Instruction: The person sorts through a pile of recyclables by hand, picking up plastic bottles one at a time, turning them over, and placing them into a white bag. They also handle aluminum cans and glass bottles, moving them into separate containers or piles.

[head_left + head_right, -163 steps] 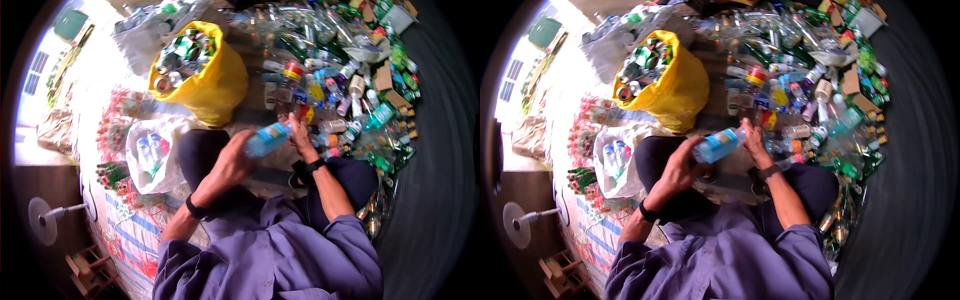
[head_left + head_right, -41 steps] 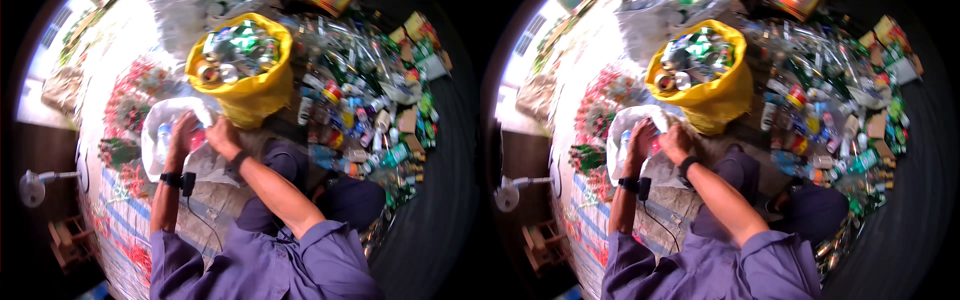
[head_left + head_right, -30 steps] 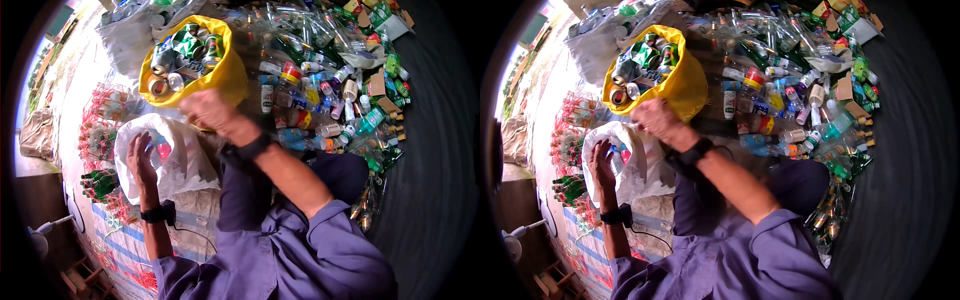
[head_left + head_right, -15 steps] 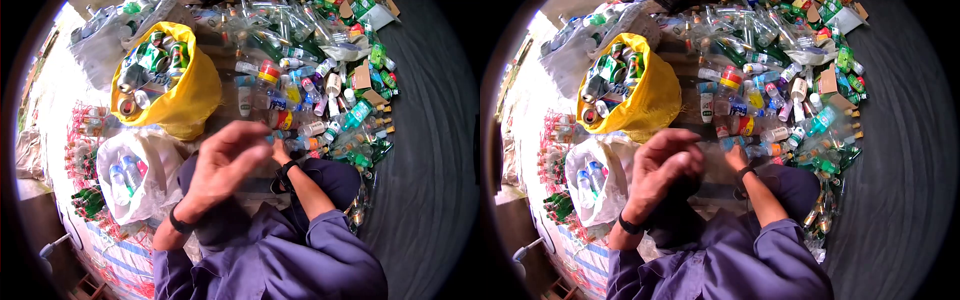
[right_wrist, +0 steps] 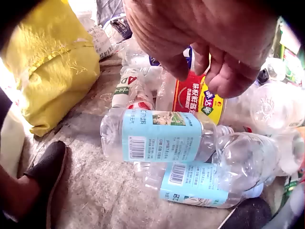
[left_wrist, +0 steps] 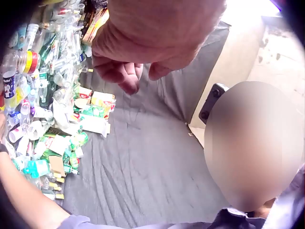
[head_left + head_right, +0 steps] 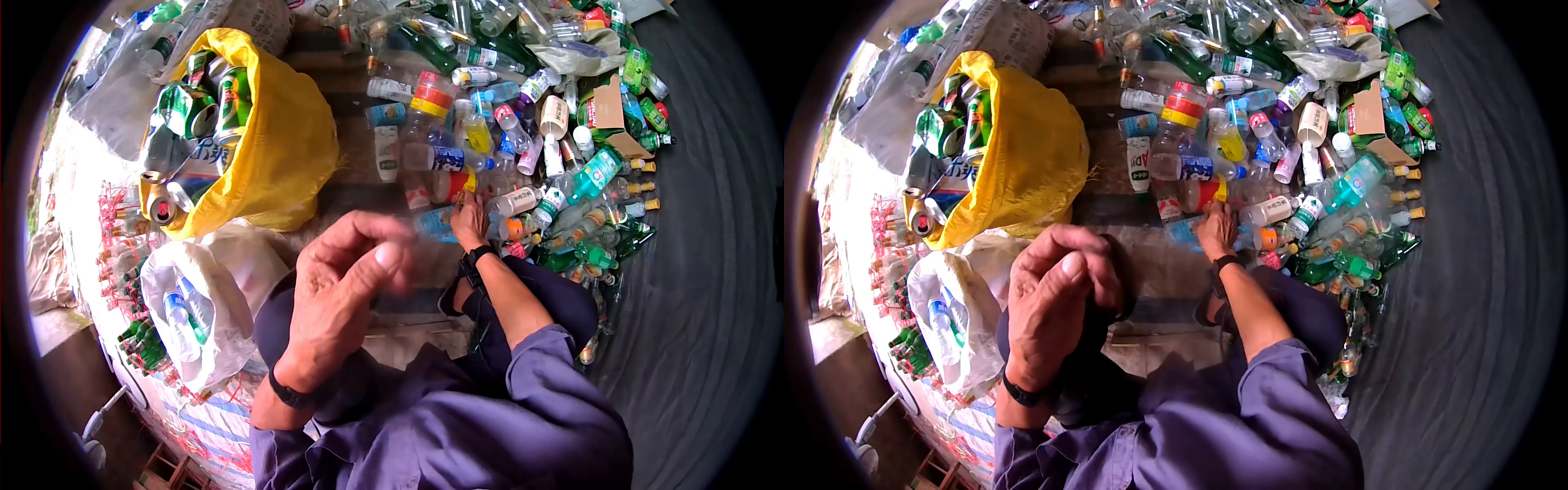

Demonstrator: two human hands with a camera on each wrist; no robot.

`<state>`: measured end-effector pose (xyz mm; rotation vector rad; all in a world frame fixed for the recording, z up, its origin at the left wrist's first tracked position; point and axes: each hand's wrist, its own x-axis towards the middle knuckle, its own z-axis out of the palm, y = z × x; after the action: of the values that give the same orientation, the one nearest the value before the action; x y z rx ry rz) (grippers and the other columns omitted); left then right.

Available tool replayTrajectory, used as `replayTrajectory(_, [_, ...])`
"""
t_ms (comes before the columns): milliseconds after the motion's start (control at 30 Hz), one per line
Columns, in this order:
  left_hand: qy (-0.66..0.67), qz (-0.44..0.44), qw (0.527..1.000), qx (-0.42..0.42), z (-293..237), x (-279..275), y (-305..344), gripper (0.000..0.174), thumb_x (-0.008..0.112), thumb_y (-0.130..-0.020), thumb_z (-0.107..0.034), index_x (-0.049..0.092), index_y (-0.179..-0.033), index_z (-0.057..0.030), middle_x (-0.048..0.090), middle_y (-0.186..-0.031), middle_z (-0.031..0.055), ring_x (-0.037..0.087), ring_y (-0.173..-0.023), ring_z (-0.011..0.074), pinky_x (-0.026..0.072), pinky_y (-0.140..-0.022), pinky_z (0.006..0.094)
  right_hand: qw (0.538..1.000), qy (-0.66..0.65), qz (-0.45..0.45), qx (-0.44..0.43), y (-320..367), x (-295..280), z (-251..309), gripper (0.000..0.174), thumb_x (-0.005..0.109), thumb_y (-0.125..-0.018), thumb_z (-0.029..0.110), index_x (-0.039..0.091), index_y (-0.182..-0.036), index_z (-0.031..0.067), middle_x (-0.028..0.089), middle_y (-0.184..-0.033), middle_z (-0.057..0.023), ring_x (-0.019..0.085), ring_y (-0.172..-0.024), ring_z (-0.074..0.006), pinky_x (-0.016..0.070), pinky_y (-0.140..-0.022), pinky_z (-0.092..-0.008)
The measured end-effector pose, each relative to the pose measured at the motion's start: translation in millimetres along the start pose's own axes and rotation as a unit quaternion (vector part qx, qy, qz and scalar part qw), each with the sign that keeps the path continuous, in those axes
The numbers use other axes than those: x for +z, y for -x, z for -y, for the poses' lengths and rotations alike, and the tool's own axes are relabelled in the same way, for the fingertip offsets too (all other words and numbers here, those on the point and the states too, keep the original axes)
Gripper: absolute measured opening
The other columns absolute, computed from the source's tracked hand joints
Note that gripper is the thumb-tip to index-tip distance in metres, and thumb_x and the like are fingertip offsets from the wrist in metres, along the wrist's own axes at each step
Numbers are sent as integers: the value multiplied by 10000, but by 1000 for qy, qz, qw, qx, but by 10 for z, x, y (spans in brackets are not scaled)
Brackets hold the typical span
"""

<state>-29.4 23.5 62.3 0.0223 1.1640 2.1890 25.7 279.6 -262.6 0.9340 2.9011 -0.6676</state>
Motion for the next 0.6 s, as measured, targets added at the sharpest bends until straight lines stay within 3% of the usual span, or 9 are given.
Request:
replayTrajectory(67, [-7,-5,1000,-2,22,2,5,281,708,-926,-209,621,-1068,17,655,-838,55,603,-742,106,496,-714,246,994,3,-106,-14,-143,82,-121,390,630,-851,123,579,-1222,16,614,-1096,-219,570,-1075,-400,474,-912,-490])
replayTrajectory(100, [-13,-10,1000,-17,3,7,18,278,706,-928,-203,618,-1072,18,662,-838,64,607,-735,111,498,-712,249,994,7,-105,-12,-227,62,-174,390,630,-851,123,579,-1222,16,614,-1096,-219,570,-1075,-400,474,-912,-490])
replayTrajectory(200, [-13,-1,1000,-21,-3,-9,10,255,697,-932,-178,618,-1072,20,670,-847,74,615,-737,113,500,-714,248,994,86,-62,3,-517,-125,-375,421,633,-813,79,553,-1214,-17,587,-1181,-225,540,-1140,-398,439,-979,-476])
replayTrajectory(367, [-16,14,998,-55,-5,-6,-12,211,677,-938,-112,625,-1094,19,678,-864,80,620,-760,110,499,-723,244,996,86,18,25,-810,-113,-825,443,634,-815,115,546,-1227,-23,575,-1257,-237,511,-1234,-404,424,-1042,-469])
replayTrajectory(467, [-24,20,997,-75,-30,-3,-22,188,659,-948,-88,629,-1100,18,679,-877,77,623,-783,107,501,-732,244,987,97,85,93,-870,-145,-813,483,673,-797,145,538,-1229,-24,554,-1288,-233,495,-1254,-402,422,-1051,-467])
replayTrajectory(500, [-24,22,996,-86,-35,10,-23,180,652,-951,-80,629,-1099,18,679,-880,75,624,-791,106,501,-735,243,987,98,88,94,-861,-104,-859,483,673,-797,145,538,-1229,-24,554,-1288,-233,495,-1254,-402,422,-1051,-467])
replayTrajectory(533, [-65,-25,995,-67,-11,85,-35,289,696,-913,-200,616,-1019,56,657,-760,118,615,-652,163,500,-645,278,991,87,66,75,-861,-67,-899,522,687,-791,168,520,-1248,-21,529,-1321,-226,491,-1261,-396,428,-1047,-466])
replayTrajectory(600, [-61,-28,995,-69,-19,87,-46,289,696,-912,-200,616,-1018,56,659,-763,120,616,-651,163,500,-643,277,995,75,43,56,-841,-58,-915,562,701,-785,192,502,-1267,-18,505,-1354,-219,488,-1269,-389,433,-1043,-464])
